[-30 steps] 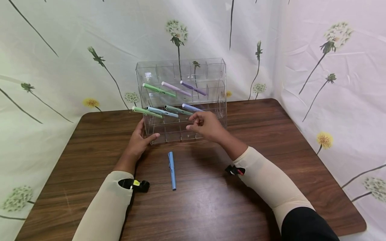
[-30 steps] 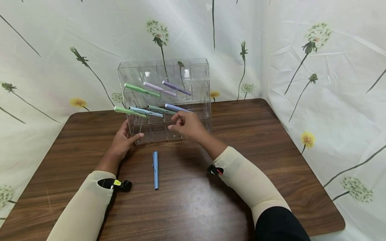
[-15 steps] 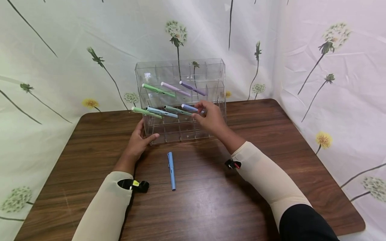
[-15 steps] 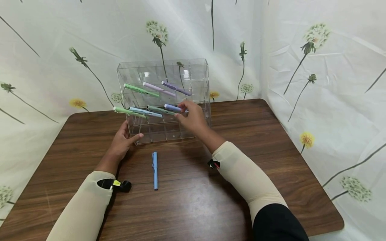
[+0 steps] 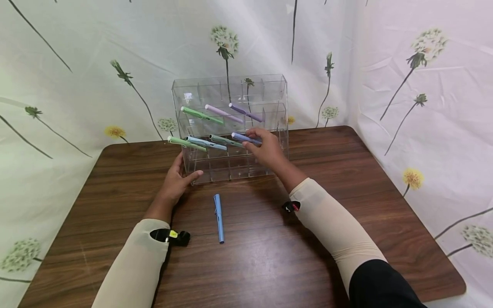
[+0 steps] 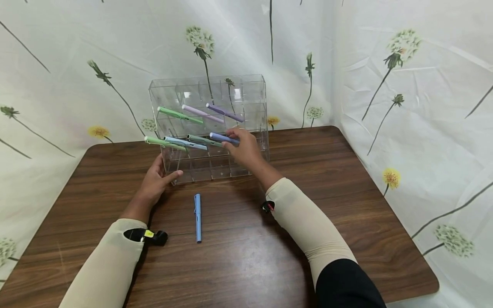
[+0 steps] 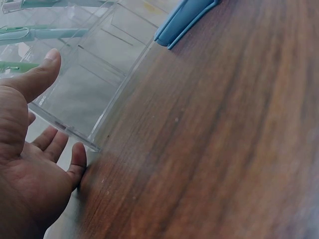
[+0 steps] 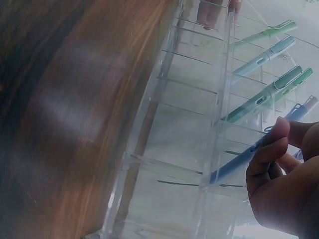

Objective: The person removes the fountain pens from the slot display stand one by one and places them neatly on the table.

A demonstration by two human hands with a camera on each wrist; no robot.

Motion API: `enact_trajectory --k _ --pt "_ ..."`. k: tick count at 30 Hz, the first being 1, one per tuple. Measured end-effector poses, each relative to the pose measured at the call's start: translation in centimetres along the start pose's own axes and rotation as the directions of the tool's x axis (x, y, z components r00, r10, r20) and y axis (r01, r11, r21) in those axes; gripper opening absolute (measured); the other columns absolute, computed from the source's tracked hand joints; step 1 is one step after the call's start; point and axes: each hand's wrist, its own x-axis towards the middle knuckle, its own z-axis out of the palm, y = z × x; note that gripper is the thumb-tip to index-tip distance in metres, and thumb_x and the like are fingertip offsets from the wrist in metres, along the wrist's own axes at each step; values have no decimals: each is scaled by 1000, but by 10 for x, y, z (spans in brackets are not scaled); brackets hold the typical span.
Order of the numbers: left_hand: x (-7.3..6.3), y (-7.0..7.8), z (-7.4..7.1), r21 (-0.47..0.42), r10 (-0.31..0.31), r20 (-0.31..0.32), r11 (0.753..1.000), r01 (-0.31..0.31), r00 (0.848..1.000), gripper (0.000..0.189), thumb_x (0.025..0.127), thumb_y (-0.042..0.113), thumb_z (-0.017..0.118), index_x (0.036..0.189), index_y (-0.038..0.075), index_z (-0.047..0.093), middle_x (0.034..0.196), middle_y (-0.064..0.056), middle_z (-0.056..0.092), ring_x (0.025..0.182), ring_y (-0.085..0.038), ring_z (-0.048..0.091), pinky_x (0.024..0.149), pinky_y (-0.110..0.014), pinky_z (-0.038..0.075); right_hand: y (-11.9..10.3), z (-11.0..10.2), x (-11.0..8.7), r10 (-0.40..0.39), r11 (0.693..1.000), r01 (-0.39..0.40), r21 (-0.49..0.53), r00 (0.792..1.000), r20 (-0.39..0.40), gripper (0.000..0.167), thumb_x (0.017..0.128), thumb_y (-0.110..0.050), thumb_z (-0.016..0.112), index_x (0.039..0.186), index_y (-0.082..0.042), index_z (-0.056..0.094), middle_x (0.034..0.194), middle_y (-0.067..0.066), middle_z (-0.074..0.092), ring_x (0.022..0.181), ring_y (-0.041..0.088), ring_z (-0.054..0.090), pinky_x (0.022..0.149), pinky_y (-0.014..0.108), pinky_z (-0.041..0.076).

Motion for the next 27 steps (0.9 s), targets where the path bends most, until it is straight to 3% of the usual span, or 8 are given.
enact_trajectory --k 5,10,14,20,27 --pt "0 0 0 9 1 5 1000 -1 1000 99 105 16 75 178 27 9 183 -6 23 169 -24 23 107 -9 40 4 3 2 48 997 -48 64 999 15 38 105 -21 77 141 -15 72 144 16 70 87 26 70 53 28 56" --pt "0 2 0 26 -8 0 1000 8 1000 100 105 16 76 178 27 8 184 -5 21 170 -24 21 123 -30 37 4 4 3 43 996 -44 72 999 14 36 106 -21 75 141 -14 74 134 15 69 75 19 65 54 27 56" --pt "-1 2 0 40 -18 0 999 18 1000 101 105 17 76 178 27 8 183 -6 22 170 -24 21 127 -38 35 5 6 4 39 998 -39 53 999 -2 33 106 -21 74 138 -12 75 129 15 68 59 15 61 53 27 54" --pt "-1 3 0 29 -26 -6 999 27 1000 104 104 16 78 178 24 6 184 -8 18 173 -25 10 137 -53 20 5 8 4 27 999 -26 39 1000 -16 29 107 -18 73 134 -10 74 125 15 69 57 14 59 53 27 55" --pt "-1 4 0 32 -34 -10 999 34 999 106 103 17 79 178 24 6 185 -6 13 173 -25 4 139 -53 13 1 8 4 7 998 -5 64 999 -44 22 106 -11 73 127 -6 74 117 18 72 53 12 57 50 25 52"
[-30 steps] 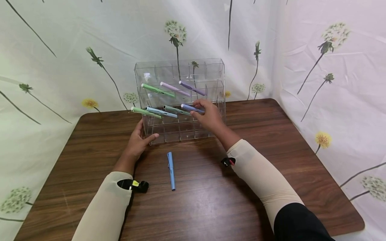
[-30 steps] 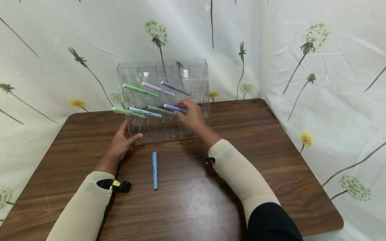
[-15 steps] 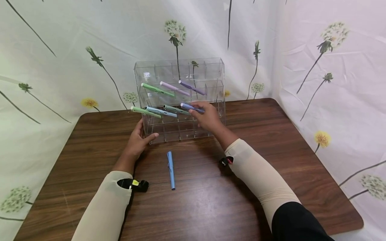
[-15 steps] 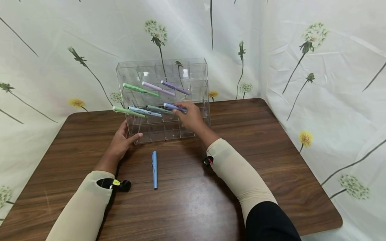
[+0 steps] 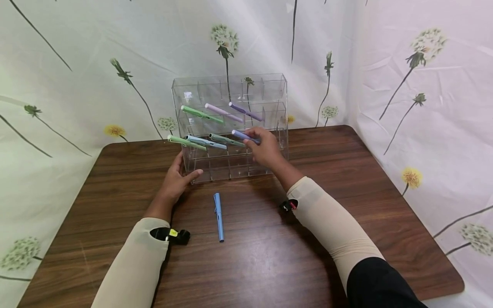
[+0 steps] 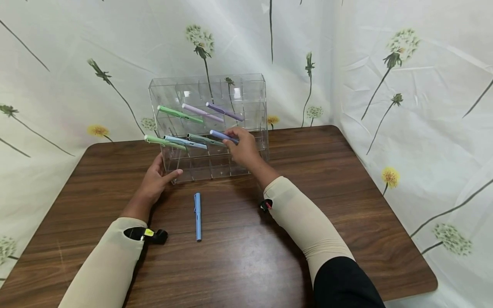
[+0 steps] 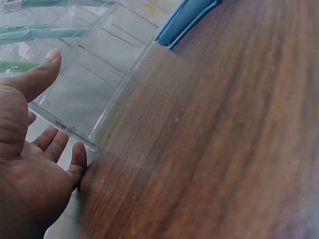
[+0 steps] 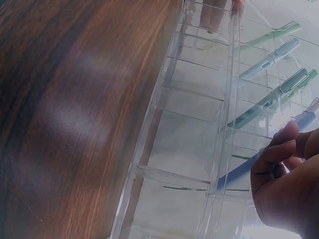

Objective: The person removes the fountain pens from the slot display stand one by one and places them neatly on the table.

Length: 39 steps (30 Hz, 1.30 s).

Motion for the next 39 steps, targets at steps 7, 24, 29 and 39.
enact_trajectory --k 7,24,29,39 --pt "1 -2 0 -9 11 -2 1000 -11 1000 103 103 15 78 178 24 8 185 -7 16 173 -25 6 138 -53 15 -3 0 0 -13 999 15 48 999 -35 21 104 -8 74 124 -3 74 118 20 73 57 11 56 49 24 51" --pt "2 -1 2 -1 22 9 1000 -22 1000 102 104 14 77 178 23 7 184 -10 19 172 -27 12 136 -57 21 -12 -10 -2 -78 988 82 132 996 -34 20 108 -3 67 127 -2 72 114 17 69 54 11 60 52 24 52" --pt "2 -3 2 3 25 9 1000 -25 1000 100 105 15 76 178 25 9 182 -11 24 170 -27 20 130 -39 33 -22 -13 -7 -252 963 258 82 965 -72 22 107 0 66 127 3 73 110 18 67 67 20 69 60 33 60" --pt "1 -3 0 1 26 9 1000 -26 1000 100 105 16 76 178 26 10 181 -12 27 168 -28 25 123 -30 39 -35 -11 -23 -541 841 536 -78 834 -110 19 106 -3 68 123 6 73 108 19 69 73 20 69 62 24 55"
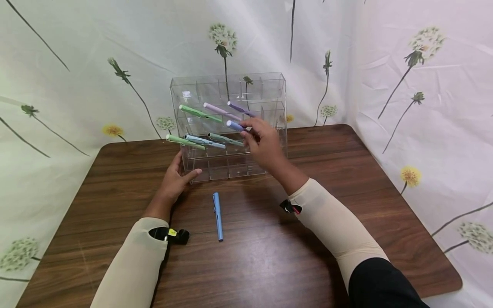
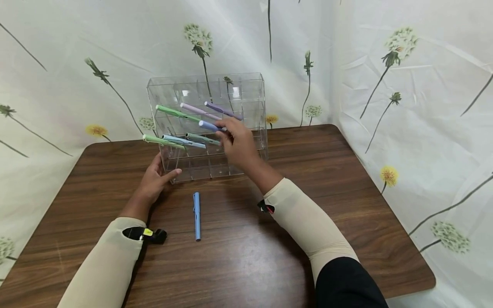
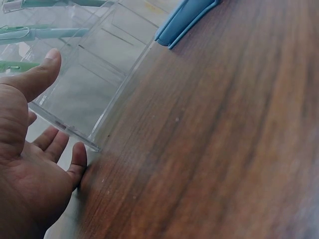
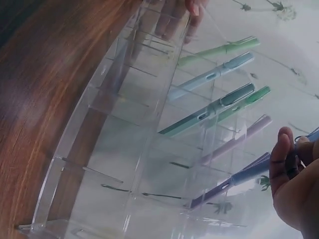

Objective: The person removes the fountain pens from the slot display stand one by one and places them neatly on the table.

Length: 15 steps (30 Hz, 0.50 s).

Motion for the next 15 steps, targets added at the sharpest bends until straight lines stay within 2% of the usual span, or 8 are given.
enact_trajectory --k 3,5,9,12,15 --pt "0 0 0 -1 -4 2 1000 4 1000 101 104 15 77 178 25 8 182 -11 25 169 -28 22 132 -51 30 -5 -2 -6 -40 999 41 -14 999 16 21 108 -5 67 125 7 71 104 19 68 70 18 65 61 24 53" --pt "1 0 0 -3 -7 2 1000 7 1000 102 104 15 77 178 25 8 183 -11 23 170 -28 20 133 -56 26 -9 -3 -10 -35 999 35 -4 999 38 26 109 -5 65 131 7 68 101 19 68 67 18 63 59 25 52" --pt "1 1 1 -4 -15 1 1000 15 1000 104 103 16 78 178 25 7 183 -9 21 171 -28 18 135 -56 23 -17 -5 -19 41 999 -45 29 991 127 43 112 -7 60 153 4 52 108 21 69 64 18 65 58 27 53" --pt "1 2 1 -5 -23 -1 1000 23 1000 104 103 17 79 178 26 8 183 -9 21 171 -28 18 135 -55 24 -21 -5 -26 100 991 -116 64 972 212 58 114 -7 56 167 -3 33 116 21 67 62 19 65 57 30 56" --pt "2 2 1 -6 -27 -1 1000 27 1000 104 103 18 79 178 27 7 183 -10 22 170 -28 21 134 -52 27 -23 -4 -34 138 978 -174 111 951 275 69 114 -4 53 174 -10 20 116 22 64 57 20 61 55 34 57"
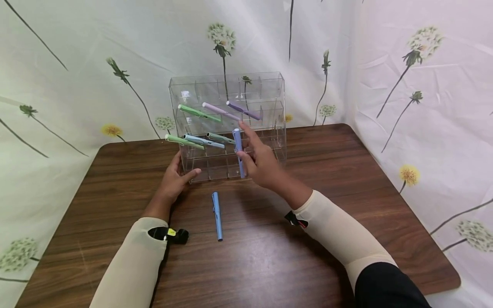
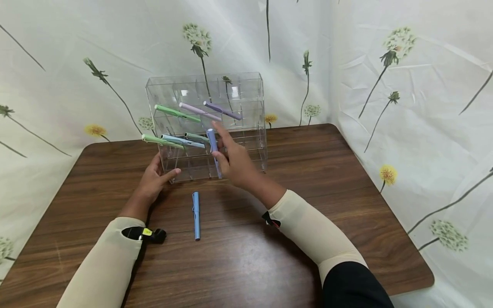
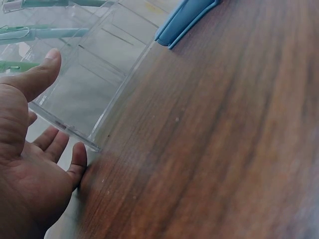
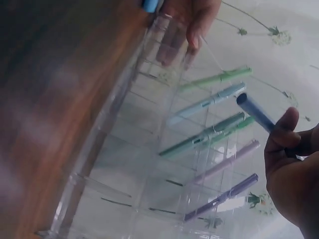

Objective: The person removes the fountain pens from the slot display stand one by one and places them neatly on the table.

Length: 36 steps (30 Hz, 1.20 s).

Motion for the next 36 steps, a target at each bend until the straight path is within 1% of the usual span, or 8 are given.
enact_trajectory --k 3,5,8,10,13,20,29,36 --pt "0 -1 -1 1 -3 -1 1000 3 1000 103 103 19 78 178 27 8 182 -10 24 168 -29 25 132 -48 31 0 5 -5 48 997 -50 55 998 39 71 114 -4 52 176 -17 20 118 21 63 56 23 62 52 35 57" --pt "1 -1 -1 4 -3 1 1000 3 1000 103 104 20 78 178 27 7 182 -10 25 167 -30 28 130 -39 35 -1 8 -7 81 992 -86 90 995 57 71 114 -3 53 176 -19 24 118 21 63 57 24 63 51 36 56" --pt "0 -2 -1 4 0 6 1000 0 1000 101 104 20 77 178 26 8 180 -12 29 164 -32 33 115 -18 42 -2 12 -9 138 977 -149 156 987 81 71 112 -3 57 174 -23 28 117 18 62 60 22 64 54 41 58" --pt "0 -2 -1 2 5 7 1000 -5 1000 100 105 20 76 178 26 9 179 -13 30 163 -33 35 105 -10 43 -3 14 -9 168 965 -182 190 982 91 73 110 -2 61 173 -20 29 115 17 63 60 20 64 56 48 59" --pt "0 -2 0 8 12 4 1000 -12 1000 99 105 20 77 178 26 11 179 -14 32 163 -34 36 103 -9 43 -1 17 -9 225 940 -247 234 967 116 76 106 1 68 171 -14 32 110 17 66 58 17 61 58 49 59" --pt "0 -2 -1 12 19 0 1000 -19 1000 98 104 18 77 178 25 12 178 -14 33 161 -33 37 102 -10 42 6 23 -11 354 857 -430 284 892 282 75 95 9 78 158 -7 40 93 13 71 61 15 60 57 34 54" --pt "0 -3 -1 3 18 1 1000 -18 1000 99 104 19 77 178 25 11 179 -12 31 163 -31 35 103 -7 42 21 38 -15 380 873 -475 109 804 459 69 90 2 87 143 -1 42 81 3 71 60 11 55 57 24 46" --pt "0 -4 -1 8 21 6 1000 -21 1000 100 104 20 77 178 27 11 180 -12 30 163 -33 35 102 -7 42 25 46 -16 423 845 -527 94 765 485 70 89 4 87 143 3 42 81 7 75 56 12 53 54 25 45"
